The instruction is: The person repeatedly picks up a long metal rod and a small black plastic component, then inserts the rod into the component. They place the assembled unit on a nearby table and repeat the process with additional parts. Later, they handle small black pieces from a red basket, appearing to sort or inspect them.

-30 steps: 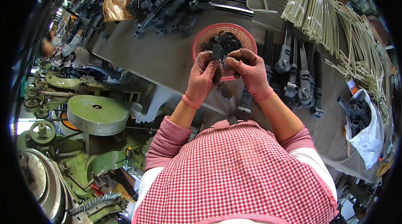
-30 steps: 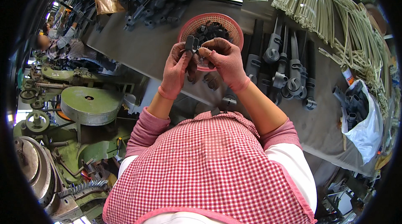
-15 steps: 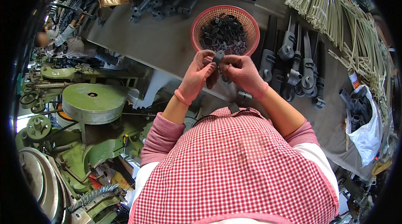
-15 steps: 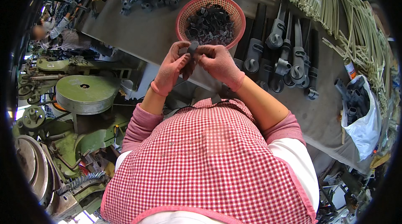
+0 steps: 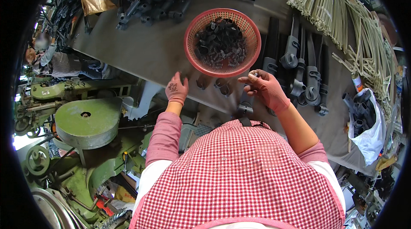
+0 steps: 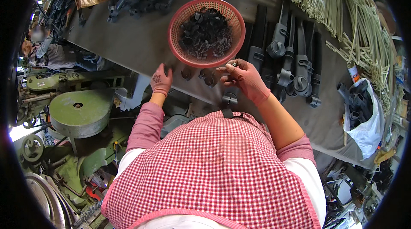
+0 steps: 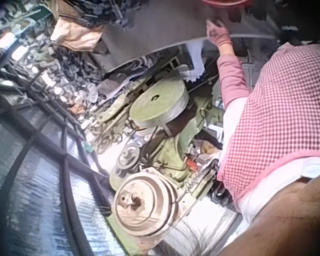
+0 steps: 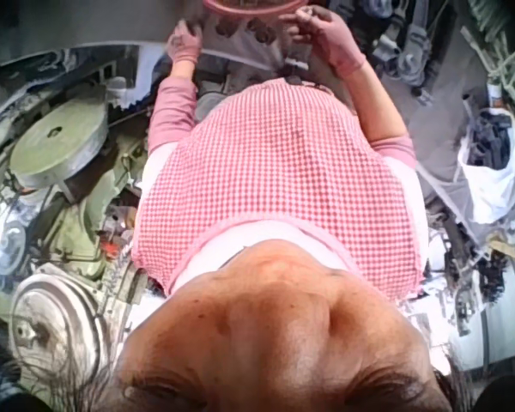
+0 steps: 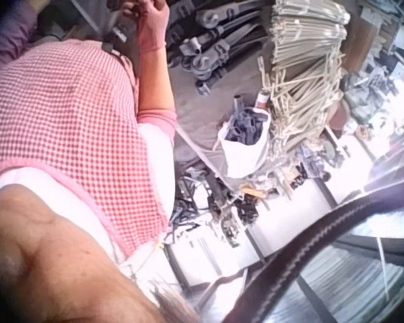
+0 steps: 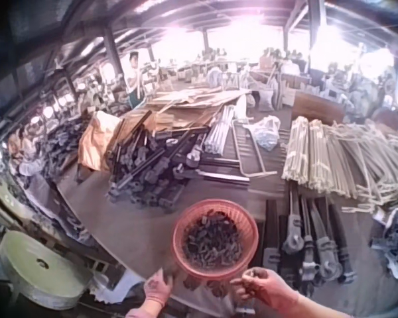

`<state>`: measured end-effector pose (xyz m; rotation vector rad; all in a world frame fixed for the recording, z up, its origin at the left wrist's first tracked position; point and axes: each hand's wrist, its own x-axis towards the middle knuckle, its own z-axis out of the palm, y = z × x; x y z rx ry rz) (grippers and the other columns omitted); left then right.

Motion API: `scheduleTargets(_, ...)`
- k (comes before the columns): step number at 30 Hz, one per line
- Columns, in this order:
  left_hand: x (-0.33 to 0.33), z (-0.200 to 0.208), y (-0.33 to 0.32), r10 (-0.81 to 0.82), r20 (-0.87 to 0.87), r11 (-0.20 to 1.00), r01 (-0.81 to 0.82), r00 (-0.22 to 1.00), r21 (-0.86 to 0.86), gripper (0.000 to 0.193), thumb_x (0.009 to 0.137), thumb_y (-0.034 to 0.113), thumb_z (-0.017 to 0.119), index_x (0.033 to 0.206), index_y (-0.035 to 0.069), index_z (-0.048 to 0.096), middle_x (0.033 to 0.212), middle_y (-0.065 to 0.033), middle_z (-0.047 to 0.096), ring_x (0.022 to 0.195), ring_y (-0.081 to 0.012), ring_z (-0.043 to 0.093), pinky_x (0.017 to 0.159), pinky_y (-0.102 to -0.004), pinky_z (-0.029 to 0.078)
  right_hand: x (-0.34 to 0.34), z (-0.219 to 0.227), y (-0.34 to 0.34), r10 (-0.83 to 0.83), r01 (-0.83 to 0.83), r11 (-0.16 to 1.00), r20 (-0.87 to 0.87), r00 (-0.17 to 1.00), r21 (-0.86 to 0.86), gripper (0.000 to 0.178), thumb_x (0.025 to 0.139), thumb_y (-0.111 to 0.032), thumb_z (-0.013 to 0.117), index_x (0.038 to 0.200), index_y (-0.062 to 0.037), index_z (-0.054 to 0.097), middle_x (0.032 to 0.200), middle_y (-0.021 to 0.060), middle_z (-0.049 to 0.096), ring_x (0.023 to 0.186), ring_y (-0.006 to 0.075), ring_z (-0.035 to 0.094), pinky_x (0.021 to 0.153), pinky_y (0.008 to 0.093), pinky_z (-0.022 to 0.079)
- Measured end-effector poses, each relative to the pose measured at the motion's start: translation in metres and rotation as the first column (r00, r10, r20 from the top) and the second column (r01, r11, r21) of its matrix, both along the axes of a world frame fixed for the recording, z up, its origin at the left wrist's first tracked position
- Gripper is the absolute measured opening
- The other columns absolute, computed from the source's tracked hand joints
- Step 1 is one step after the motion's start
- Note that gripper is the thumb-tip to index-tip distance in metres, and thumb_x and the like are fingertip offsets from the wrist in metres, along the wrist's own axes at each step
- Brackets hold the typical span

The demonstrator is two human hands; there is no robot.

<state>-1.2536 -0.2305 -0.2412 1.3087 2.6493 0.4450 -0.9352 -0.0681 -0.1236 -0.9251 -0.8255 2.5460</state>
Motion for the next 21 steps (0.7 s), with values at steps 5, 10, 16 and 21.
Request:
scheduleTargets(5,0.011,0.038,0.082,-0.388,-0.257,0.904,0.42,0.885,0.083,0.018,0.084,0.021,0.067,0.1,0.014,0.066,0.094,-0.0085,0.065,0.088,-0.0299,0.066,0.072,-0.0416,0.054,-0.023,-0.008,0.016,-0.152,0.158,0.986,0.101,0.983,-0.053,0.026,0.102,-0.02,0.058,0.117,0.001,0.06,0.113,0.013,0.068,0.094,0.0176,0.069,0.081,0.0301,0.059)
scheduleTargets(10,0.03,0.018,0.162,-0.39,-0.157,0.766,0.225,0.907,-0.603,0.027,0.09,0.033,0.061,0.104,0.013,0.073,0.11,-0.013,0.071,0.1,-0.0281,0.07,0.082,-0.0404,0.056,-0.024,-0.019,0.025,-0.204,0.186,0.964,-0.082,0.975,-0.192,0.031,0.101,-0.021,0.059,0.126,-0.0023,0.059,0.111,0.0097,0.069,0.088,0.0149,0.068,0.072,0.0247,0.057)
scheduleTargets(16,0.027,0.013,0.16,-0.155,0.18,0.965,0.189,0.971,-0.185,0.021,0.091,0.016,0.059,0.093,0.003,0.076,0.091,-0.0128,0.075,0.084,-0.0241,0.073,0.073,-0.0365,0.058,-0.008,-0.023,0.024,-0.346,0.324,0.891,-0.015,0.938,-0.32,0.02,0.099,-0.02,0.064,0.115,-0.0084,0.064,0.103,0.0016,0.069,0.067,0.0059,0.055,0.057,0.0186,0.044)
scheduleTargets(21,0.048,0.079,0.123,-0.306,0.948,0.848,-0.477,-0.089,0.229,0.014,0.095,0.014,0.066,0.107,0.006,0.065,0.086,-0.0135,0.07,0.072,-0.0216,0.069,0.065,-0.0306,0.057,-0.023,-0.006,0.019,-0.308,0.293,0.944,-0.082,0.948,-0.15,0.018,0.095,-0.018,0.07,0.11,-0.0092,0.067,0.092,-0.0029,0.066,0.073,0.0071,0.06,0.066,0.0212,0.05)
